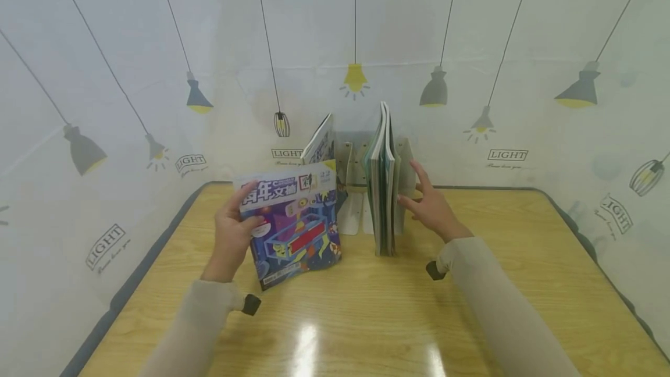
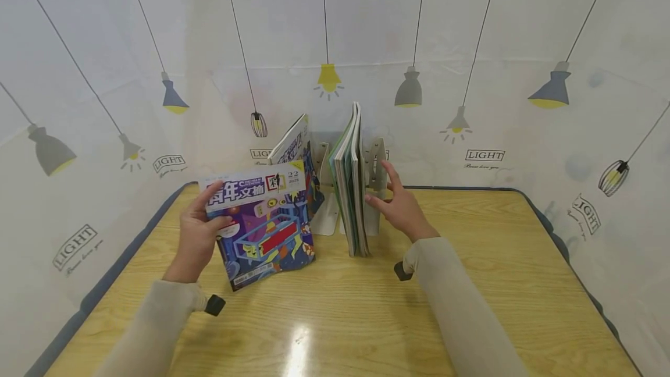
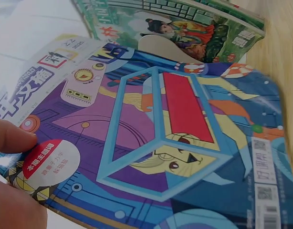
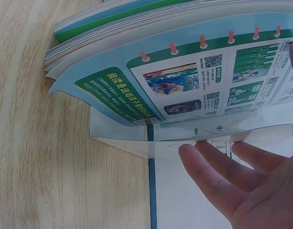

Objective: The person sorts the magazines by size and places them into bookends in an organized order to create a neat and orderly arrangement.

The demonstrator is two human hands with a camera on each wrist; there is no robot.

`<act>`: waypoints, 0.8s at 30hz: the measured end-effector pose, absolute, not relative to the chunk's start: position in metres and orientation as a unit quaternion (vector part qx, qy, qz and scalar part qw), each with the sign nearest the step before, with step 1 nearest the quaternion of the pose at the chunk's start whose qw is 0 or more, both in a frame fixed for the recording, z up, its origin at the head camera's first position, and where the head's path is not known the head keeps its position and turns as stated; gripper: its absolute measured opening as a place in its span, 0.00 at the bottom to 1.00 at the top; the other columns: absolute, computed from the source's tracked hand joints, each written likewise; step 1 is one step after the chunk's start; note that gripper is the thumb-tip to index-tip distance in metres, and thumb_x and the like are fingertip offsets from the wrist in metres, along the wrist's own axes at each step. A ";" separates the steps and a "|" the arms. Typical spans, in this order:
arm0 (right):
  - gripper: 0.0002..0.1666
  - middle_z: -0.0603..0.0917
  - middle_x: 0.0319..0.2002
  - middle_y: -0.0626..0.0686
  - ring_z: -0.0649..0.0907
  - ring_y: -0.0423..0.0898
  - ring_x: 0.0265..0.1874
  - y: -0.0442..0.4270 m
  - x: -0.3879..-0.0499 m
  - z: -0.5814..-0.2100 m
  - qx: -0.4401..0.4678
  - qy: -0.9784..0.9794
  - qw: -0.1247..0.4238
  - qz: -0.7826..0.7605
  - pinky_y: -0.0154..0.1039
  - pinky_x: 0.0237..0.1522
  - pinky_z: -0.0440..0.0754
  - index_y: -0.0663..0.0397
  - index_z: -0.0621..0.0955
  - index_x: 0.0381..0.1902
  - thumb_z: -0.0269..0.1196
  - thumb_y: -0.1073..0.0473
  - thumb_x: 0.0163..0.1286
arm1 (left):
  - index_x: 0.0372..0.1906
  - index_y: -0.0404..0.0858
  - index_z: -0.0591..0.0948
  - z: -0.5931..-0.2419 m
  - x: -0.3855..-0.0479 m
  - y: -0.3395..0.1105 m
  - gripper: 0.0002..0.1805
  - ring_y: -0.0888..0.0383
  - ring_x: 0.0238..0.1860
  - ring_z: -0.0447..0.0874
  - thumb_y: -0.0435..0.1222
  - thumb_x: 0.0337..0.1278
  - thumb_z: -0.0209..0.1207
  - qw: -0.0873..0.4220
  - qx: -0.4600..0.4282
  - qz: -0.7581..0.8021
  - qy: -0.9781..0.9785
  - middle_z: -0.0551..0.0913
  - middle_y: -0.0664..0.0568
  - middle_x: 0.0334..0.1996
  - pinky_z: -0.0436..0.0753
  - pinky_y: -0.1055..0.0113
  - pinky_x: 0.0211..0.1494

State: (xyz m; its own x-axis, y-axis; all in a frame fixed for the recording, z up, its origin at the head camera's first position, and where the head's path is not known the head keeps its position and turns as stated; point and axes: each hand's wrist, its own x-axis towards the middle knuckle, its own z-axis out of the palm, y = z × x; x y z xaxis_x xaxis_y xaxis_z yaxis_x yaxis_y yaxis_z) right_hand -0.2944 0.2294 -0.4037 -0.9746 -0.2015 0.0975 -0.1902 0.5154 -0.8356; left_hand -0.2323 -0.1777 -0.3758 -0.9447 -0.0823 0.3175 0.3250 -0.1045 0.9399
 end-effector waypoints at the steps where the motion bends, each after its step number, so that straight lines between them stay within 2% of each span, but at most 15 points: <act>1: 0.53 0.58 0.69 0.76 0.80 0.66 0.52 0.229 -0.294 -0.404 -0.113 0.870 0.006 -0.480 0.48 0.35 0.87 0.17 0.39 0.75 0.62 0.45 0.69 | 0.64 0.43 0.77 -0.376 -0.233 -0.176 0.41 0.57 0.43 0.85 0.10 0.42 0.53 0.140 -0.094 -0.736 -0.656 0.81 0.50 0.54 0.84 0.63 0.47; 10: 0.53 0.58 0.69 0.75 0.79 0.67 0.53 0.230 -0.293 -0.402 -0.114 0.870 0.009 -0.480 0.50 0.35 0.86 0.21 0.39 0.76 0.62 0.44 0.69 | 0.66 0.39 0.73 -0.377 -0.231 -0.162 0.41 0.58 0.46 0.84 0.10 0.43 0.53 0.162 -0.118 -0.701 -0.684 0.76 0.39 0.59 0.84 0.60 0.48; 13: 0.53 0.57 0.69 0.75 0.79 0.67 0.53 0.229 -0.293 -0.402 -0.115 0.870 0.012 -0.480 0.50 0.36 0.86 0.21 0.39 0.76 0.62 0.44 0.69 | 0.67 0.40 0.73 -0.379 -0.229 -0.159 0.39 0.55 0.51 0.83 0.12 0.47 0.56 0.172 -0.129 -0.668 -0.712 0.75 0.39 0.61 0.84 0.61 0.48; 18: 0.53 0.57 0.69 0.75 0.79 0.67 0.53 0.229 -0.293 -0.402 -0.114 0.869 0.012 -0.481 0.50 0.36 0.86 0.20 0.39 0.76 0.62 0.44 0.69 | 0.65 0.33 0.73 -0.376 -0.223 -0.150 0.37 0.45 0.56 0.79 0.12 0.47 0.59 0.233 -0.193 -0.596 -0.744 0.75 0.36 0.60 0.81 0.65 0.52; 21: 0.53 0.57 0.69 0.75 0.78 0.67 0.53 0.229 -0.294 -0.403 -0.114 0.868 0.010 -0.484 0.49 0.36 0.86 0.20 0.39 0.76 0.62 0.44 0.69 | 0.62 0.27 0.73 -0.376 -0.222 -0.145 0.36 0.39 0.53 0.79 0.10 0.41 0.61 0.280 -0.235 -0.549 -0.751 0.77 0.32 0.55 0.81 0.65 0.53; 24: 0.53 0.57 0.70 0.75 0.78 0.67 0.54 0.229 -0.294 -0.404 -0.113 0.867 0.011 -0.485 0.49 0.36 0.86 0.19 0.39 0.76 0.62 0.44 0.69 | 0.61 0.26 0.74 -0.384 -0.228 -0.144 0.36 0.37 0.49 0.80 0.10 0.38 0.64 0.319 -0.253 -0.508 -0.759 0.78 0.31 0.50 0.81 0.67 0.52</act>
